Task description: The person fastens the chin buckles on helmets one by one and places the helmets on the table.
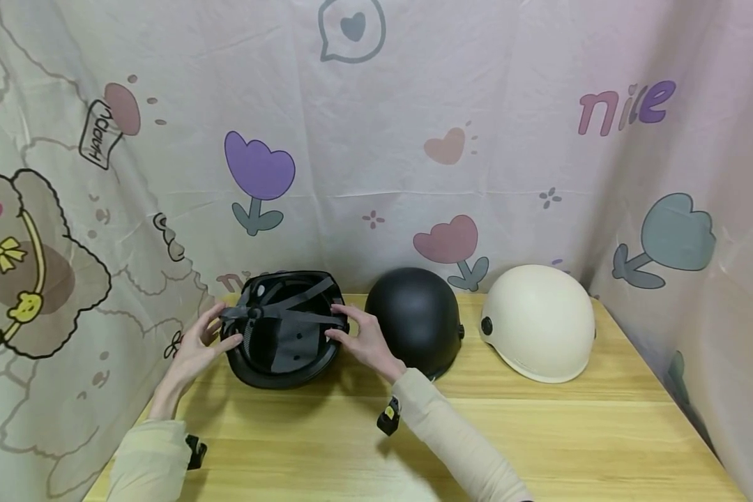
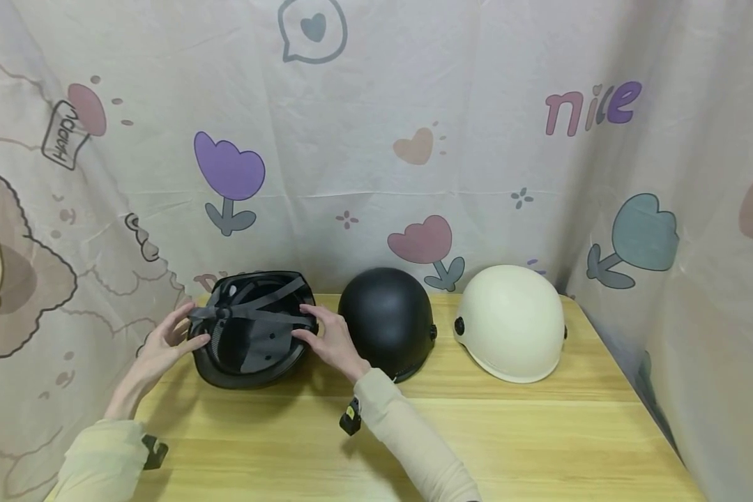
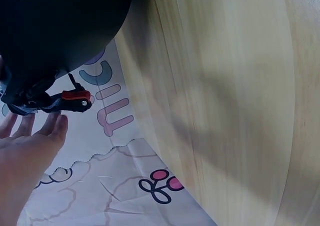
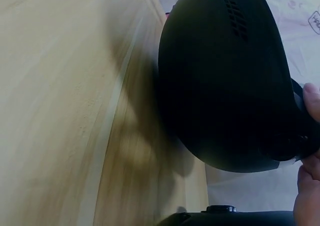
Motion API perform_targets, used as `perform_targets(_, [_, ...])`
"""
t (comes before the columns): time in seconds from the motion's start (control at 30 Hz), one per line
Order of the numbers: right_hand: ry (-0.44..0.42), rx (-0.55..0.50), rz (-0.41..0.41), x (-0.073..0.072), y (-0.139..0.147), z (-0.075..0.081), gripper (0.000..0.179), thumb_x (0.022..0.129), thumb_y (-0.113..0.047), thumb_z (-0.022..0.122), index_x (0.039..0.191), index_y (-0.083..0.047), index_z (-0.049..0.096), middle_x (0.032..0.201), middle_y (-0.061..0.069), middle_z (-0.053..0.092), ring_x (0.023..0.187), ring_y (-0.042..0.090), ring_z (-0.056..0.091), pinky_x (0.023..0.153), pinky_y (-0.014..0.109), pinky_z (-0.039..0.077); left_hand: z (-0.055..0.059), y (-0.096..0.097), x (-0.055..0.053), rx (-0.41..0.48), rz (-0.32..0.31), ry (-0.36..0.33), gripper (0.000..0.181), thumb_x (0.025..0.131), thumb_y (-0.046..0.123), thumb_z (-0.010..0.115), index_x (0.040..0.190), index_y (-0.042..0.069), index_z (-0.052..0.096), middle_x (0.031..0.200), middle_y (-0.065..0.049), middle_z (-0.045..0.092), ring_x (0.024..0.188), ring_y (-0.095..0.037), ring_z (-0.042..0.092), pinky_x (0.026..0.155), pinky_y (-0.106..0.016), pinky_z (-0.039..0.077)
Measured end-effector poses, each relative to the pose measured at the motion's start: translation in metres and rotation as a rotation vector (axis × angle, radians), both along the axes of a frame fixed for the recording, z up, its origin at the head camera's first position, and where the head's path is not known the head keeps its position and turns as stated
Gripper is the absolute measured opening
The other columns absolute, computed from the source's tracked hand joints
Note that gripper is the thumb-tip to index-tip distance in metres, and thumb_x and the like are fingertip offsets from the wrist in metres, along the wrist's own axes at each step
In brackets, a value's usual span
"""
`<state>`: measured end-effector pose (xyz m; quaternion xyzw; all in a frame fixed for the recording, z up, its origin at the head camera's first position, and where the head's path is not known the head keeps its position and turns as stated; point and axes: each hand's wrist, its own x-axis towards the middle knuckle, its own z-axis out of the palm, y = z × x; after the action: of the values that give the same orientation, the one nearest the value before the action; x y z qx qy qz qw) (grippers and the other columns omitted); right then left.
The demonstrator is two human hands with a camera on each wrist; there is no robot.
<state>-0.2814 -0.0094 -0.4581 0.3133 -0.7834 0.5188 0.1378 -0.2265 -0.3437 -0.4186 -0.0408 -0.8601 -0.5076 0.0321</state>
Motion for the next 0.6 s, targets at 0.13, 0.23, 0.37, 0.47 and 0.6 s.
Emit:
perform_targets(0.13, [-0.002, -0.020, 0.013, -0.0011, 0.0010, -0.0007, 0.052, 0.087, -0.014, 0.079, 0.134, 0.001, 0.062, 0.127, 0.014, 0.070, 0.125, 0.027, 0.063, 0.111, 0.044, 0.047, 0.0007, -0.0010, 0.0003, 0.039, -0.010, -0.023, 0.084, 0.099, 0.025, 0.066, 0.164, 0.020, 0.013, 0.170, -0.018, 0.007, 0.150, -0.050, 0.020, 0.107, -0.019, 0.045])
perform_targets(0.23, [0.001, -0.022, 0.015, -0.0018, 0.0022, -0.0001, 0.051, 0.086, -0.014, 0.080, 0.132, 0.000, 0.063, 0.125, 0.014, 0.070, 0.122, 0.026, 0.064, 0.110, 0.044, 0.048, 0.0012, -0.0010, -0.0001, 0.056, 0.000, -0.027, 0.081, 0.100, 0.026, 0.065, 0.163, 0.021, 0.015, 0.169, -0.020, 0.009, 0.150, -0.050, 0.023, 0.090, -0.004, 0.043])
perform_targets(0.37, [0.026, 0.001, -0.008, -0.0026, 0.0040, 0.0016, 0.047, 0.087, -0.017, 0.080, 0.129, -0.001, 0.065, 0.123, 0.013, 0.070, 0.115, 0.025, 0.066, 0.105, 0.042, 0.051, 0.0020, -0.0001, -0.0007, 0.050, 0.011, -0.023, 0.079, 0.100, 0.029, 0.064, 0.163, 0.017, 0.017, 0.168, -0.022, 0.011, 0.148, -0.048, 0.027, 0.085, -0.002, 0.042])
perform_targets(0.47, [0.056, 0.016, -0.024, -0.0038, 0.0043, 0.0035, 0.043, 0.089, -0.019, 0.078, 0.127, -0.002, 0.067, 0.119, 0.014, 0.070, 0.109, 0.025, 0.067, 0.101, 0.042, 0.053, 0.0026, 0.0002, 0.0000, 0.019, 0.020, -0.015, 0.077, 0.101, 0.032, 0.062, 0.163, 0.016, 0.019, 0.168, -0.022, 0.013, 0.146, -0.042, 0.033, 0.084, -0.003, 0.041])
perform_targets(0.6, [0.066, 0.023, -0.029, -0.0062, 0.0032, 0.0058, 0.039, 0.090, -0.018, 0.076, 0.124, -0.001, 0.068, 0.116, 0.015, 0.070, 0.105, 0.025, 0.067, 0.097, 0.042, 0.055, 0.0039, -0.0001, 0.0020, -0.016, 0.033, -0.009, 0.073, 0.102, 0.037, 0.060, 0.162, 0.016, 0.023, 0.165, -0.022, 0.024, 0.132, -0.007, 0.046, 0.085, -0.005, 0.040])
